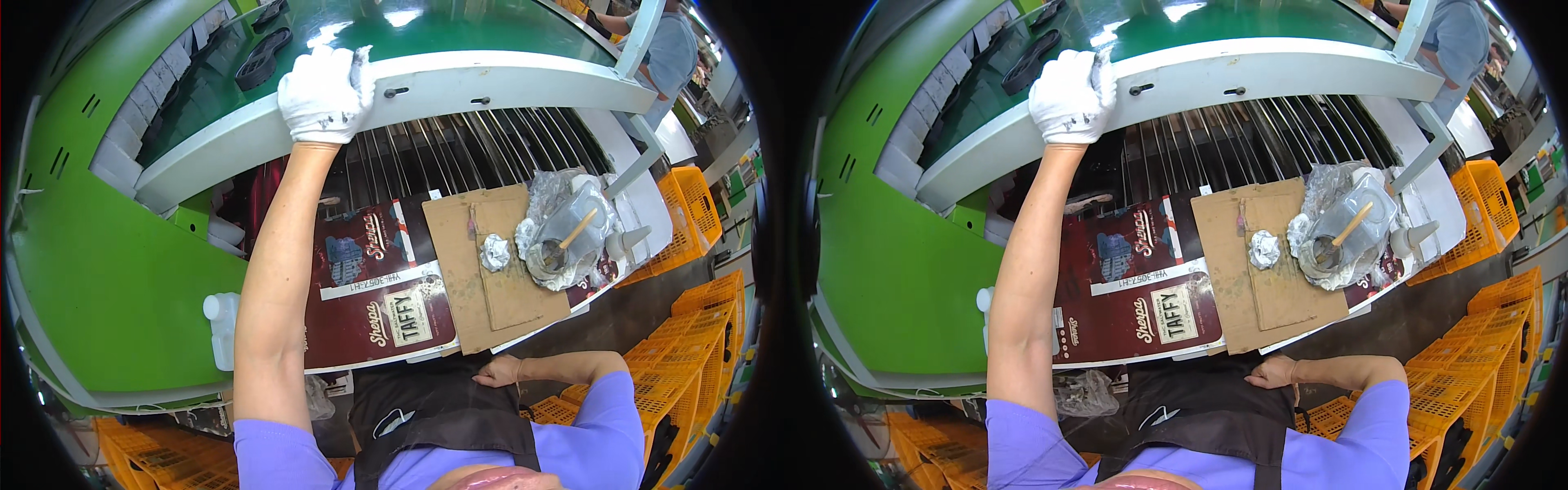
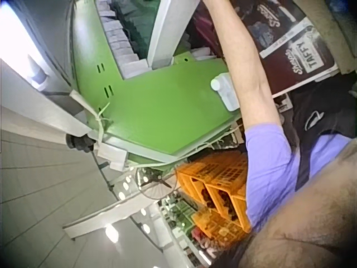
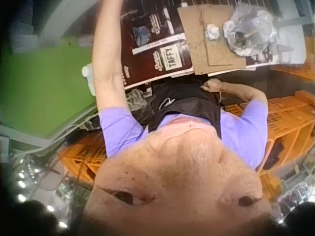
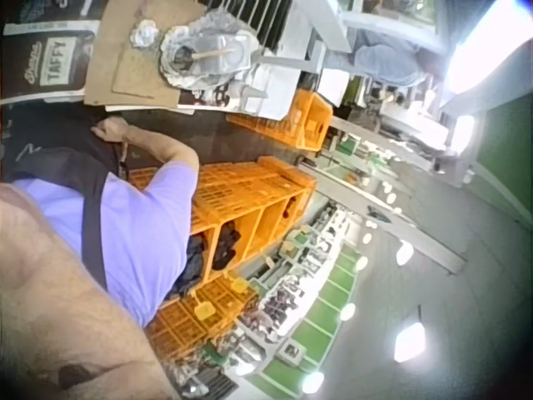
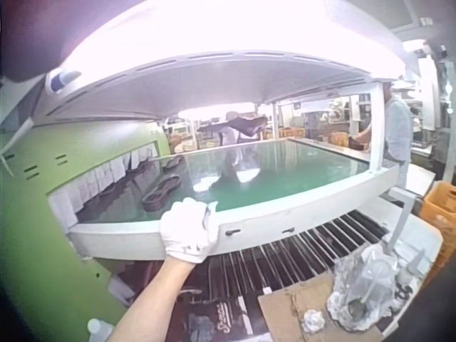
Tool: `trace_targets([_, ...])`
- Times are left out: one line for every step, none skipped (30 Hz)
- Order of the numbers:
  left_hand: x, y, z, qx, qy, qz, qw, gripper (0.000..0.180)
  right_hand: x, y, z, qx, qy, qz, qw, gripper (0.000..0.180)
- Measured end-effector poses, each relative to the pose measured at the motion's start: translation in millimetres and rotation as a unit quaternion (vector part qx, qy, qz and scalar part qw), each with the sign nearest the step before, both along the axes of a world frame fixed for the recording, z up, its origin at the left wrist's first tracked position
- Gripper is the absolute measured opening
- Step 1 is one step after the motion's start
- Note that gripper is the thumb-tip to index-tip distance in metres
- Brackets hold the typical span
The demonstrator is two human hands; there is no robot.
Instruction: The person applies a dark coating to the soles of black slipper-like footwear using a paintbrush. They repeatedly dip the brush into a container and paint the textured bottom of each slipper, handling them one at a time and placing them on a nearby rack after finishing.
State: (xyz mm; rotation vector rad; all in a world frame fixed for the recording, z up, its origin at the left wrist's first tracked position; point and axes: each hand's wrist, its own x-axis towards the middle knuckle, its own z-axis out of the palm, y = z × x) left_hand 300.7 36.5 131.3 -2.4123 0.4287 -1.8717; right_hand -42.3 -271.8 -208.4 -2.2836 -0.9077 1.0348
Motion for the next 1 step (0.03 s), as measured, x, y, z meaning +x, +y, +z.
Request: trace_targets([1.3,-0.3,-0.1,-0.001,-0.006,-0.005,1.0,0.018,-0.2,-2.1,-6.8,0.003,-0.002,0.004,1.0,0.048])
